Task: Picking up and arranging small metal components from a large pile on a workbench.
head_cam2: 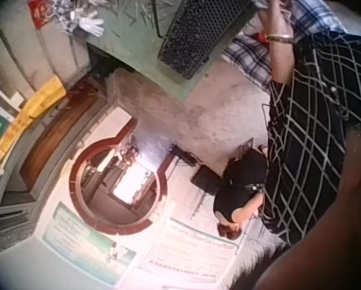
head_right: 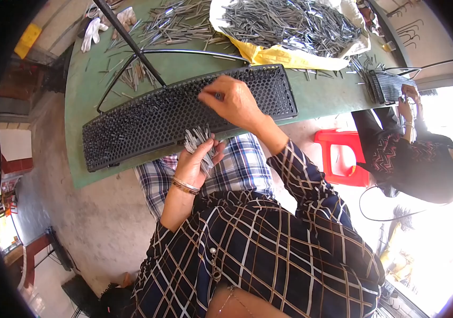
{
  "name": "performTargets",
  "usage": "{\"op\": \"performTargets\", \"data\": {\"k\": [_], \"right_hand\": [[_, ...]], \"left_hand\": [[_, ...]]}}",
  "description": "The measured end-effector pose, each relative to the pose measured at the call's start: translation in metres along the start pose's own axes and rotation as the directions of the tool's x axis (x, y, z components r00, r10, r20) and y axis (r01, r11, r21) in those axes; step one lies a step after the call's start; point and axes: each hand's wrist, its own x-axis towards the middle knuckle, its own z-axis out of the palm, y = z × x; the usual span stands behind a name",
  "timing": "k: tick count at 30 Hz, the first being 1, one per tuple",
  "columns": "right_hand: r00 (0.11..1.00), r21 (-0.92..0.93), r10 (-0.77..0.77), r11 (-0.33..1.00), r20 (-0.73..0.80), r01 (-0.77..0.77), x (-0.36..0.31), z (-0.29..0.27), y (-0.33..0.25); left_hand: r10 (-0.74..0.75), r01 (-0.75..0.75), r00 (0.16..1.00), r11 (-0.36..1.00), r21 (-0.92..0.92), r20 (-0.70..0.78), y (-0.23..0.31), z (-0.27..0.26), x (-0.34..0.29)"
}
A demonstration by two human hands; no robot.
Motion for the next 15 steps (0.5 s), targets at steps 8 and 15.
{"op": "performTargets", "data": {"k": [8, 15], "right_hand": [[0.846, 0.309, 0.162, 0.883, 0.508, -0.355, -0.026, -0.016, -0.008], [0.878, 0.386, 0.369, 0.795, 0.304, -0.467, -0.011, -0.024, -0.007]], "left_hand": [[0.079, -0.078, 0.997, 0.997, -0.017, 0.021, 0.002, 0.009, 0.001], [0.05, -0.05, 0.999, 0.999, -0.002, 0.015, 0.0, 0.01, 0.005]]}}
